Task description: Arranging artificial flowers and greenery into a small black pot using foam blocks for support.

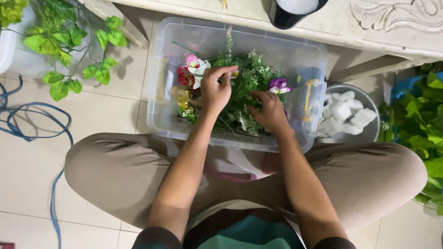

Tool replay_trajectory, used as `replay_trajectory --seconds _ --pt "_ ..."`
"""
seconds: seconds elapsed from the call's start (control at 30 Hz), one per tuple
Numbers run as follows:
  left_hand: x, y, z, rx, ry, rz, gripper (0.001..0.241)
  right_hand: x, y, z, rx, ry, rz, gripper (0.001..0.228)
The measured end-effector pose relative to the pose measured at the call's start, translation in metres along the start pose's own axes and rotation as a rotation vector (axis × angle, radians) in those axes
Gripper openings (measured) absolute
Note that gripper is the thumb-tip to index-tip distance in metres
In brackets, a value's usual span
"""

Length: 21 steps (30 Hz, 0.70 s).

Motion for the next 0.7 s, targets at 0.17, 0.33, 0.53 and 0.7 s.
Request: replay_trajectory --seconds 0.17,0.33,0.53,0.7 --pt "0.004 -0.011 -0.024 0.036 0.162 0.101 0.03 -0.011 -0.005 0.026 -0.06 -0.059 -0.064 0.05" --pt "0.013 -0.014 -0.04 0.0 0.224 0.186 0.025 -0.017 -0.008 0.026 -0.061 -0.226 -0.21 0.061" --pt "0.02 -0.011 -0.025 -0.141 0.464 0.225 0.02 -0.03 -0.008 0.015 -0.049 -0.355 -0.46 0.067" --pt "0.037 0.006 0.0 -0.329 0.549 0.265 0.017 -0.033 -0.007 -0.013 0.14 -0.493 -0.513 0.038"
Point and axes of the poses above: each hand's wrist, its own y-axis away from the middle knuckle, its own x-axis out of the palm, z = x × y, the point moved 6 cm from there along -y, towards the middle knuckle, and after that the axes turned 4 degrees about y, right-handed, at the moved point
